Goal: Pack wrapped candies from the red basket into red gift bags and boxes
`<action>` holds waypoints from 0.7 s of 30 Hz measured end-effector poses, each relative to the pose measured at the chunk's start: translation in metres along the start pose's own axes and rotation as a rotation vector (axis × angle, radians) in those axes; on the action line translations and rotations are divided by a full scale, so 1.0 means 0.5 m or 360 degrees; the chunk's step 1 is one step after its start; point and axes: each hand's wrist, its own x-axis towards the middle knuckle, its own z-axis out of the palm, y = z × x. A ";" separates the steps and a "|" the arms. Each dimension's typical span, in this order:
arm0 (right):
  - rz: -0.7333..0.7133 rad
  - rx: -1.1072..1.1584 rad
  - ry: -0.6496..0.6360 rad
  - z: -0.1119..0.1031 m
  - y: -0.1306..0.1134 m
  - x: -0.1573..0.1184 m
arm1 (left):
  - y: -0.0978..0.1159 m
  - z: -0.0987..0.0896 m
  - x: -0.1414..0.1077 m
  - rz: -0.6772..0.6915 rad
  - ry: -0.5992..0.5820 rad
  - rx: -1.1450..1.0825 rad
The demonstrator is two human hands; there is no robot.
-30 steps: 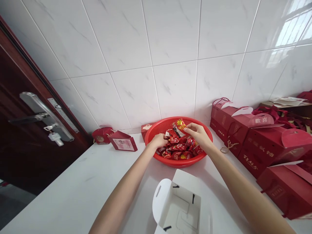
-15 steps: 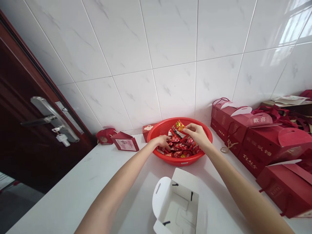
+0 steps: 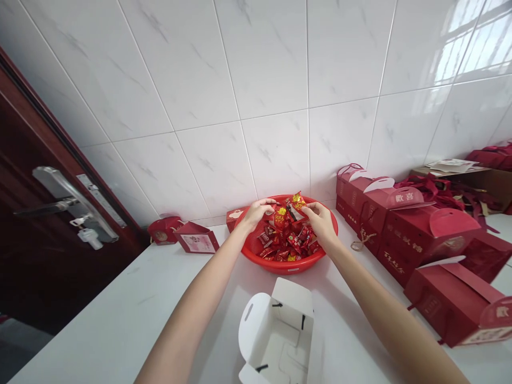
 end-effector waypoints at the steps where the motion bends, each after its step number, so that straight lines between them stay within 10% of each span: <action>1: 0.0012 0.0009 0.0017 0.000 0.001 0.001 | -0.001 0.002 -0.001 0.0009 0.0011 -0.0023; 21: 0.0232 0.0167 -0.0071 0.004 -0.014 -0.008 | -0.015 0.010 -0.050 0.0247 -0.0117 -0.0159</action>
